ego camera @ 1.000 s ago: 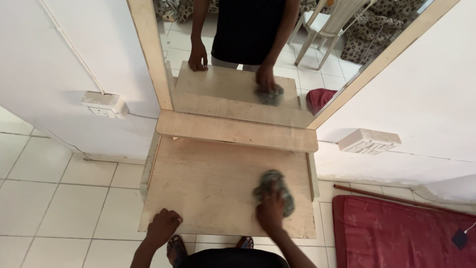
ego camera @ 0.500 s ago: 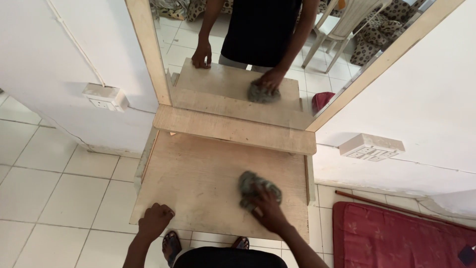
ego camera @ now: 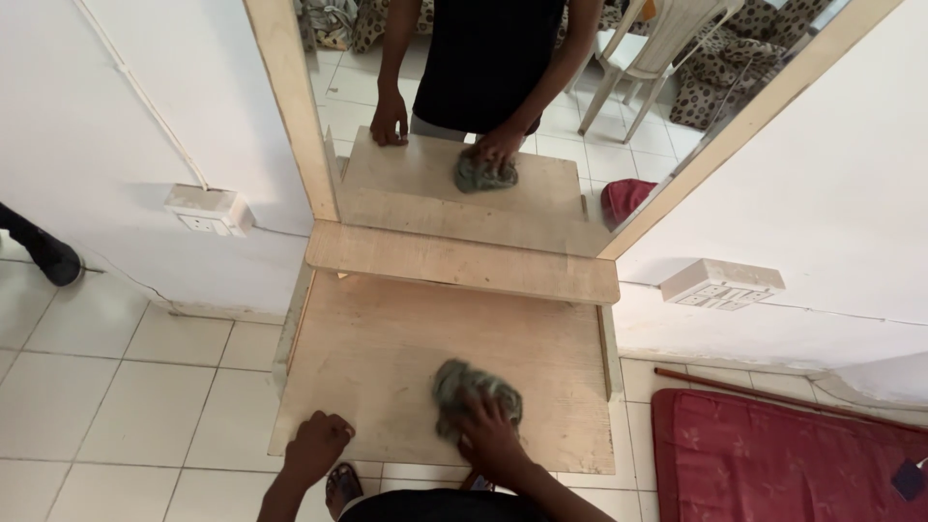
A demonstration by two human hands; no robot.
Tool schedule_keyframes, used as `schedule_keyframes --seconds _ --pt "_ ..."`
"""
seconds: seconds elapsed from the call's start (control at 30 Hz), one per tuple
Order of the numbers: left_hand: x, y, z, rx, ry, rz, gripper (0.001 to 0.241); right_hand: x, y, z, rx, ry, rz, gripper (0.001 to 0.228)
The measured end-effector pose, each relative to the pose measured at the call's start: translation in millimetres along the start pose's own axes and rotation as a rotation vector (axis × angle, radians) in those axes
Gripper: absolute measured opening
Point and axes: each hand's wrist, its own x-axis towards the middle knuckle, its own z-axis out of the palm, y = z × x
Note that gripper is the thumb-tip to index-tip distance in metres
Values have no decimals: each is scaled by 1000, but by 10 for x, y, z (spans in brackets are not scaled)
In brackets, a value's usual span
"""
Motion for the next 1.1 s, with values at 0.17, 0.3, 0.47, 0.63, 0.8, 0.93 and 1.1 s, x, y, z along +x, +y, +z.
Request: schedule_keyframes --seconds 0.17,0.3,0.47,0.63,0.8,0.93,1.1 --pt "65 -174 118 -11 25 122 21 4 154 -146 44 -62 -184 50" --pt "52 -201 70 -90 9 165 17 272 693 196 -47 184 93 56" --pt "191 -307 11 -183 -150 236 16 751 111 -62 -17 360 543 60" --pt "285 -430 25 -204 -191 377 19 1003 -420 103 37 309 701 58" --pt "336 -460 -16 -252 -293 325 21 654 -640 387 -38 94 39 56" --pt "359 -450 -171 -280 -409 318 21 387 -446 240 -21 73 -55 50" --pt "233 -400 -384 -482 -550 205 24 326 -96 191 -39 234 349 57"
